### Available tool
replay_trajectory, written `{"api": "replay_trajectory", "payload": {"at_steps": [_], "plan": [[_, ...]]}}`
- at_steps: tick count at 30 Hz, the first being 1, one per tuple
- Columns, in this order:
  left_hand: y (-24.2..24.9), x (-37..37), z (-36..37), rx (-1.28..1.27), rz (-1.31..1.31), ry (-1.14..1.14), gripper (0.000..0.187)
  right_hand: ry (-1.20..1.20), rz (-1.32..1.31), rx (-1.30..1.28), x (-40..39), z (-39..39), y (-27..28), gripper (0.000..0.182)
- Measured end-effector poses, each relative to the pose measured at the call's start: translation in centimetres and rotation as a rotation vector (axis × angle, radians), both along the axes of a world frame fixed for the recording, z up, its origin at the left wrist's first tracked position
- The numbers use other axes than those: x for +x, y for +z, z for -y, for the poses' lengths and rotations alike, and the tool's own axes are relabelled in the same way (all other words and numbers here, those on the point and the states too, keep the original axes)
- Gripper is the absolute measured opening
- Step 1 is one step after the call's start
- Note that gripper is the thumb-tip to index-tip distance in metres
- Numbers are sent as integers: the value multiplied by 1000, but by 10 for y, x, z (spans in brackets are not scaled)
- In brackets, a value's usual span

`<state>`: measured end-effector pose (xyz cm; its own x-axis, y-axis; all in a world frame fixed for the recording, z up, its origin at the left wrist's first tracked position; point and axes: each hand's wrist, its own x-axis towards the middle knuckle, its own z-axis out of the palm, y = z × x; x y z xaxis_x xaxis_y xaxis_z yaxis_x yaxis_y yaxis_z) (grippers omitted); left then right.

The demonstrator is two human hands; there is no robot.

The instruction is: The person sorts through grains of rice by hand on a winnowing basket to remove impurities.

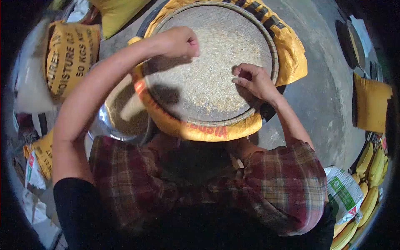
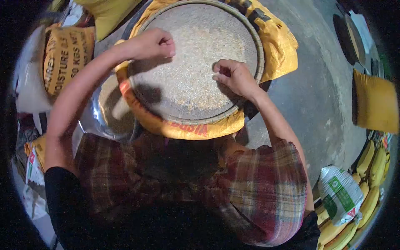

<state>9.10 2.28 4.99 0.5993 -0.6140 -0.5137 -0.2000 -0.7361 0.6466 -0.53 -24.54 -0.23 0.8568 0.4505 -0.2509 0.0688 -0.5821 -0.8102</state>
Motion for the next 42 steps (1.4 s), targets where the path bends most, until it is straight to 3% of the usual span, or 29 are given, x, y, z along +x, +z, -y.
{"api": "replay_trajectory", "payload": {"at_steps": [3,7,9,11,13,14,16,20,23,25,28,32,34,35,37,42], "plan": [[23,-50,-39,70,40,41,20,-15,184,-14,-3,-3,-19,12],[21,-116,-62,-131,-97,199,15,-124,-145,144,-12,4,3,4],[-5,-141,-47,-175,-81,199,14,63,51,85,-28,7,6,3],[-29,-155,-20,-162,-71,170,15,81,-172,93,-54,1,5,13],[-47,-163,1,-256,252,5,17,241,76,45,-70,-14,7,20],[-56,-165,8,-271,245,2,17,229,121,27,-74,-24,13,21],[-69,-167,15,-366,550,-33,19,230,155,62,-75,-39,13,21],[-77,-168,17,-297,549,-46,18,251,179,-27,-76,-45,2,13],[-79,-169,10,-441,556,15,13,212,191,-35,-75,-40,6,10],[-53,-166,4,-405,239,230,13,216,212,-48,-70,-31,12,9],[-52,-167,-10,-354,171,344,13,-65,-99,-30,-69,-23,16,11],[-55,-170,-21,-355,86,395,11,-121,-251,140,-75,-20,5,9],[-57,-167,-19,-325,-26,376,12,92,214,5,-76,-29,9,6],[-61,-169,-16,-326,-27,375,12,91,213,4,-78,-33,8,6],[-66,-170,-9,-320,343,184,11,136,156,-61,-78,-40,6,8],[-68,-168,-5,-295,387,146,12,91,95,22,-72,-23,4,8]]}}
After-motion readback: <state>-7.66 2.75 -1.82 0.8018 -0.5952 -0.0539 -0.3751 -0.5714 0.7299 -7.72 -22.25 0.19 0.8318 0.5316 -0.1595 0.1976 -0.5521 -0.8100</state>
